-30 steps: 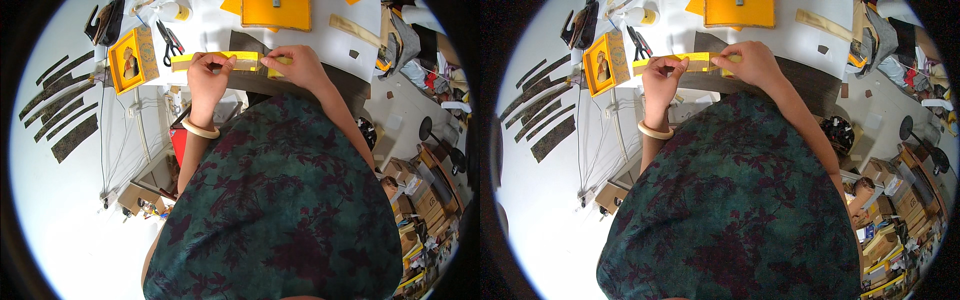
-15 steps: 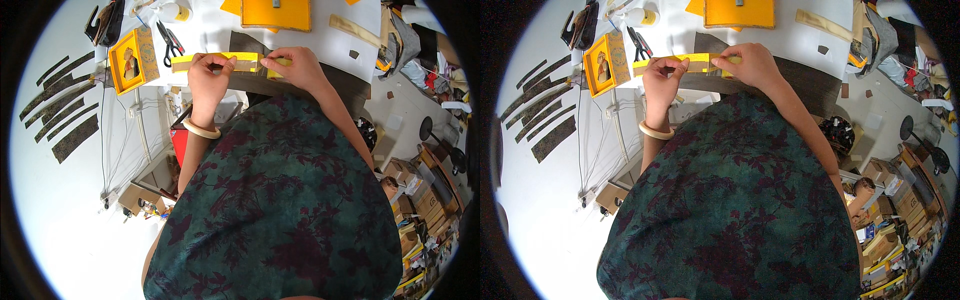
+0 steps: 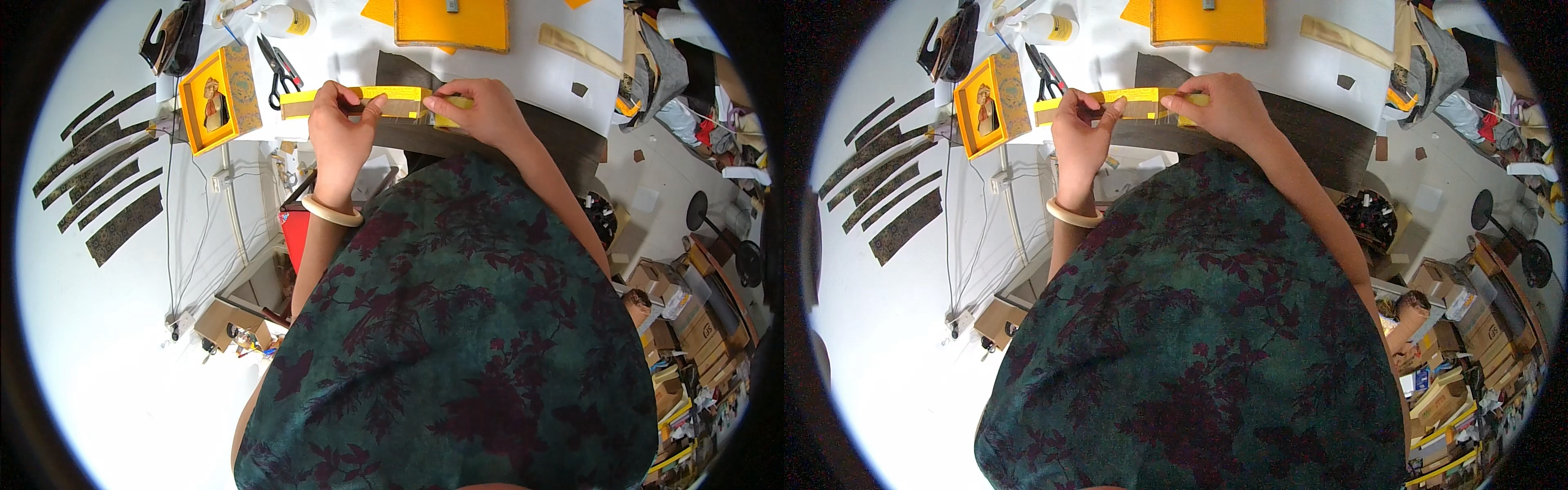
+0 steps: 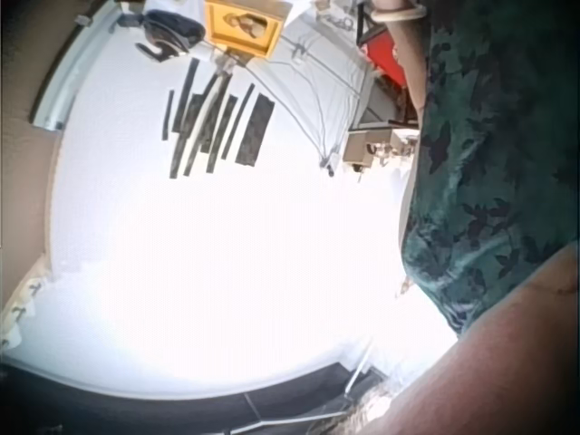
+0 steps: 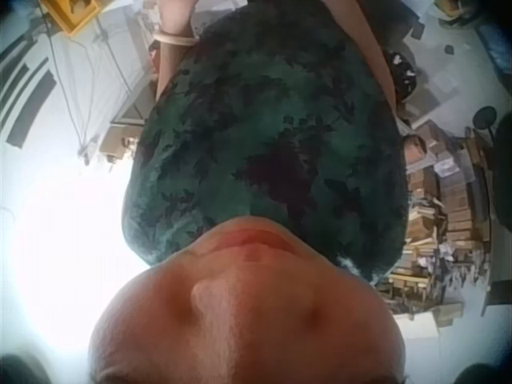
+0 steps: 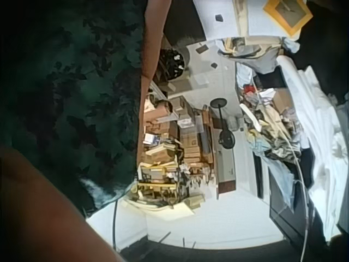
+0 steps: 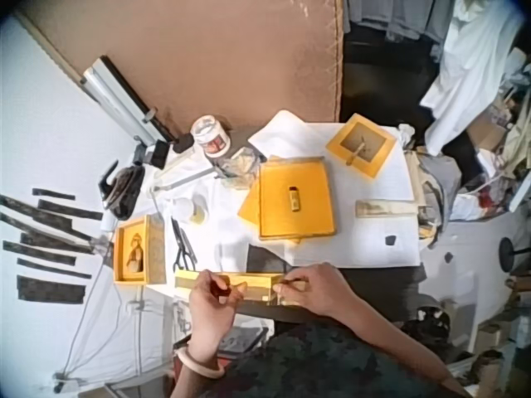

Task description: The person applies yellow tape to the edges of a rectangular frame and then uses scissors to trim the excess tape along the edges. The person handles the frame and scissors throughout the process.

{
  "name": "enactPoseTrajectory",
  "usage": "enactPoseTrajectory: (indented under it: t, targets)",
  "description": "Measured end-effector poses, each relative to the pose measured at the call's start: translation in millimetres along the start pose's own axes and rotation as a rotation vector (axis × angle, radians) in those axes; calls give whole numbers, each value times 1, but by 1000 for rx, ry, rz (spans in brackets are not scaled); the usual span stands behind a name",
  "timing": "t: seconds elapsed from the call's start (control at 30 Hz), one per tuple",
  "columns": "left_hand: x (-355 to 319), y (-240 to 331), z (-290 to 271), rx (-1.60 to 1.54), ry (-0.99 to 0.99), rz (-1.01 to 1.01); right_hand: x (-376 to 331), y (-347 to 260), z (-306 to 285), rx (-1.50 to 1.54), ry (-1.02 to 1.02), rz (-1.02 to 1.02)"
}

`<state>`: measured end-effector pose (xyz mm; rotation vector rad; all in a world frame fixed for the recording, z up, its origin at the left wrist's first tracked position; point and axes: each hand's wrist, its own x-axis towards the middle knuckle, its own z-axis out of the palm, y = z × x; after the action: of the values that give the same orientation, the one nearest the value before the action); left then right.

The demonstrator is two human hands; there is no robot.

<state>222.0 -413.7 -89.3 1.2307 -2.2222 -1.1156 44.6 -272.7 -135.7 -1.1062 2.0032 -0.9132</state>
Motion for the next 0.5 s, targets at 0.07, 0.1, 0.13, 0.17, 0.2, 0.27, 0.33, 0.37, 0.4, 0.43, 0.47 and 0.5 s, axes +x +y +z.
enactPoseTrajectory:
  t: [0.07,0.1,0.13,0.17,0.2,0.27,0.33,0.37,0.4,0.43,0.47,0.5]
  targets:
    - [1,-1,-1,-66,-10,-13,1,2,1,4,-9,3]
    - [3,-4,-3,-116,-21,-29,1,1,1,6,-15,8]
    - [4,-4,-5,-167,-33,-44,2,1,1,9,-20,13]
    - [5,-3,-9,-13,-19,11,2,1,1,18,-14,-1]
    - [6,6,-15,137,-4,68,2,2,1,25,-8,-14]
    - [15,15,-16,304,-1,321,3,4,0,35,2,-28]
    - [31,13,-13,340,-10,698,2,3,1,43,-12,-43]
    - [39,10,-11,320,-95,751,2,3,2,42,-22,-39]
    - [44,5,-10,264,-279,548,3,4,2,39,-26,-33]
    - [46,-4,-9,205,-456,340,3,5,1,37,-30,-28]
    - [47,-11,-9,143,-627,128,3,4,1,32,-40,-29]
    - [49,-12,-8,110,-620,159,2,4,0,26,-44,-23]
